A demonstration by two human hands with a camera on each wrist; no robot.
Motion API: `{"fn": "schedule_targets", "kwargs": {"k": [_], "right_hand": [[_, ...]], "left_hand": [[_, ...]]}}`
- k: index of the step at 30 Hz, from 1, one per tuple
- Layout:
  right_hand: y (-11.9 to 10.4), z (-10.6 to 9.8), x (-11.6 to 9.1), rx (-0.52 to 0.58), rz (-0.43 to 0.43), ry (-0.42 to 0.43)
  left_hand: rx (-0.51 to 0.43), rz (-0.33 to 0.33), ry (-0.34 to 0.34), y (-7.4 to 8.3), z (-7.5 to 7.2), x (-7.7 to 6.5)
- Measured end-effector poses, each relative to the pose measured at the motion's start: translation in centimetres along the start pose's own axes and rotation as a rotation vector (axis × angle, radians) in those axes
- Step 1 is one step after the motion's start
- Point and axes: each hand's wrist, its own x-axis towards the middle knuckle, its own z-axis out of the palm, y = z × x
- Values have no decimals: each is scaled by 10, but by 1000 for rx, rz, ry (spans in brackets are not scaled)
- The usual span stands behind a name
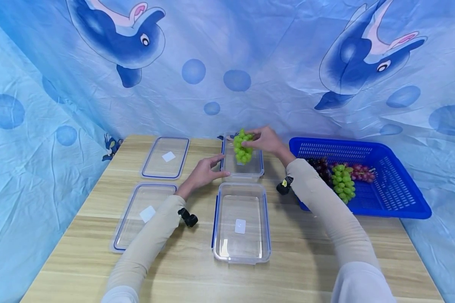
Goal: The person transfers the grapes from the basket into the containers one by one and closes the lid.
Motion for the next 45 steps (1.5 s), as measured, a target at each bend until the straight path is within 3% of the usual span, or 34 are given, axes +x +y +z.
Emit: {"fn": "schedule_targets", "kwargs": {"k": [24,34,42,45], "right_hand": [[16,49,10,-69,-35,-97],[15,54,9,-152,8,-162],[13,51,9,-64,38,-271],[12,49,9,-84,33,-284]], "left_hand": [[-5,-17,-8,2,1,-2],[2,-8,-12,2,0,-2],[0,4,-18,0,-1,-1],[2,1,-18,1,-1,-1]]}}
